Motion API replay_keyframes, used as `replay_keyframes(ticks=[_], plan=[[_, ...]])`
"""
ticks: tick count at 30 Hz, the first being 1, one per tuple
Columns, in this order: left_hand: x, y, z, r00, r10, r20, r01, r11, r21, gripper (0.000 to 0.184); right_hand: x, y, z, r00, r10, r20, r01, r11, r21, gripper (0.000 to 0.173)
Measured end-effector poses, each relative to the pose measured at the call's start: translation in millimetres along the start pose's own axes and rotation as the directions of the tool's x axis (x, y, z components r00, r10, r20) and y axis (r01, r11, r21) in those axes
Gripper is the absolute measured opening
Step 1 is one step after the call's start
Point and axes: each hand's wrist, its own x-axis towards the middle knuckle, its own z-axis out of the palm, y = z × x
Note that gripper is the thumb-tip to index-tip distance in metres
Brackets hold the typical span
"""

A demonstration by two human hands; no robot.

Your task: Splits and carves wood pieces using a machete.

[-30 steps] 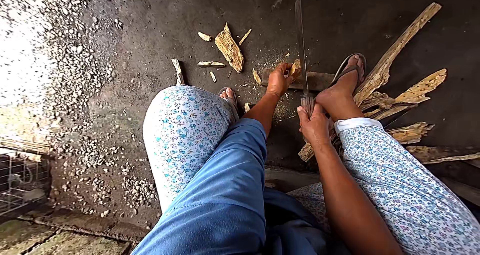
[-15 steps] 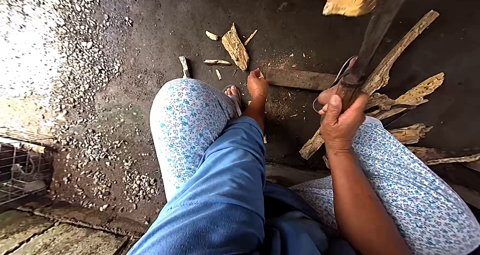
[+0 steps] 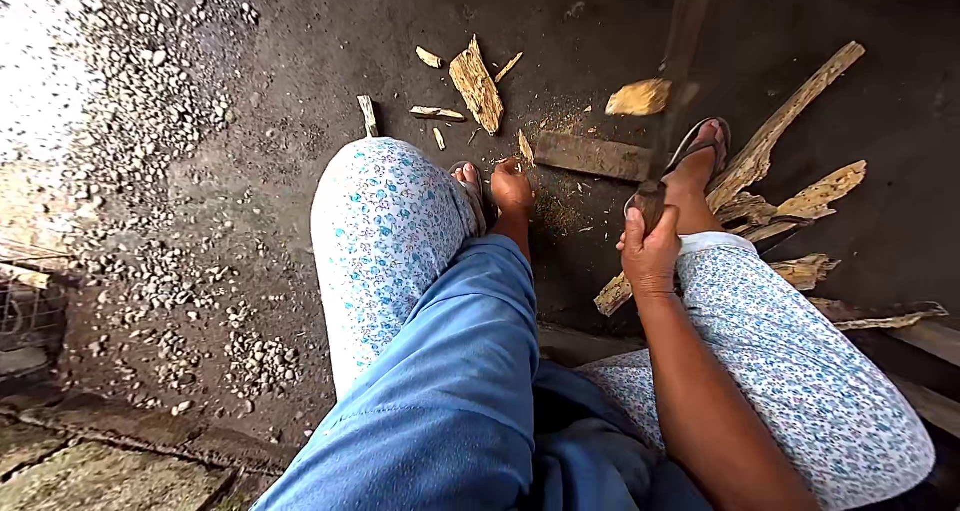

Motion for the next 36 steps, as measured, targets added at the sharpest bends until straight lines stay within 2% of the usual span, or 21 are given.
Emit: replay_keyframes(ticks=[2,3,5,7,9,12,13,15,17,19,22,24,26,29,31,33,34,36], plan=[[-2,5,0,0.999,-0.024,0.026,0.024,1.000,0.015,0.038,17,10,14,0.954,0.210,0.216,-0.172,0.969,-0.179,0.058],[-1,8,1,0.998,-0.031,0.063,0.030,0.999,0.010,0.038,23,11,18,0.932,0.251,0.259,-0.192,0.953,-0.233,0.059],[3,6,6,0.983,-0.053,0.178,0.065,0.996,-0.060,0.037,21,12,21,0.932,0.255,0.259,-0.197,0.954,-0.227,0.058],[8,1,23,0.954,-0.095,0.286,0.165,0.958,-0.235,0.038,15,10,17,0.947,0.241,0.214,-0.212,0.966,-0.148,0.056],[12,5,32,0.948,-0.111,0.298,0.219,0.907,-0.359,0.041,9,0,13,0.971,0.193,0.142,-0.189,0.981,-0.044,0.056],[15,1,32,0.963,-0.121,0.241,0.204,0.913,-0.354,0.041,0,3,18,0.993,0.095,0.065,-0.094,0.995,-0.019,0.055],[13,1,32,0.965,-0.126,0.231,0.202,0.919,-0.339,0.041,2,9,21,0.986,0.126,0.110,-0.119,0.991,-0.063,0.057],[11,4,34,0.964,-0.131,0.231,0.198,0.935,-0.294,0.042,17,20,25,0.925,0.268,0.269,-0.215,0.954,-0.209,0.061],[9,5,34,0.953,-0.142,0.269,0.214,0.942,-0.260,0.045,23,19,28,0.883,0.332,0.333,-0.233,0.924,-0.304,0.062],[3,7,34,0.916,-0.185,0.356,0.291,0.917,-0.273,0.056,19,21,29,0.883,0.331,0.332,-0.231,0.924,-0.306,0.063],[-10,19,33,0.782,-0.256,0.569,0.518,0.774,-0.363,0.086,14,26,33,0.898,0.310,0.313,-0.223,0.933,-0.283,0.064],[-14,33,33,0.726,-0.257,0.638,0.589,0.711,-0.384,0.094,13,29,35,0.901,0.293,0.321,-0.200,0.935,-0.294,0.065],[-17,49,30,0.688,-0.207,0.696,0.580,0.733,-0.356,0.083,14,30,35,0.895,0.303,0.328,-0.199,0.928,-0.314,0.068],[-16,63,31,0.658,-0.150,0.738,0.564,0.747,-0.352,0.049,16,37,40,0.879,0.339,0.336,-0.234,0.920,-0.315,0.064],[-16,65,28,0.651,-0.128,0.749,0.575,0.727,-0.375,0.032,17,44,44,0.867,0.329,0.373,-0.258,0.939,-0.229,0.058],[-15,61,25,0.653,-0.112,0.749,0.565,0.730,-0.384,0.023,17,50,44,0.845,0.328,0.422,-0.350,0.936,-0.029,0.051],[-13,55,23,0.650,-0.103,0.753,0.554,0.743,-0.376,0.020,17,52,43,0.818,0.349,0.458,-0.445,0.887,0.119,0.046],[-9,39,22,0.653,-0.110,0.749,0.543,0.757,-0.362,0.022,16,57,40,0.758,0.393,0.520,-0.626,0.664,0.410,0.035]])
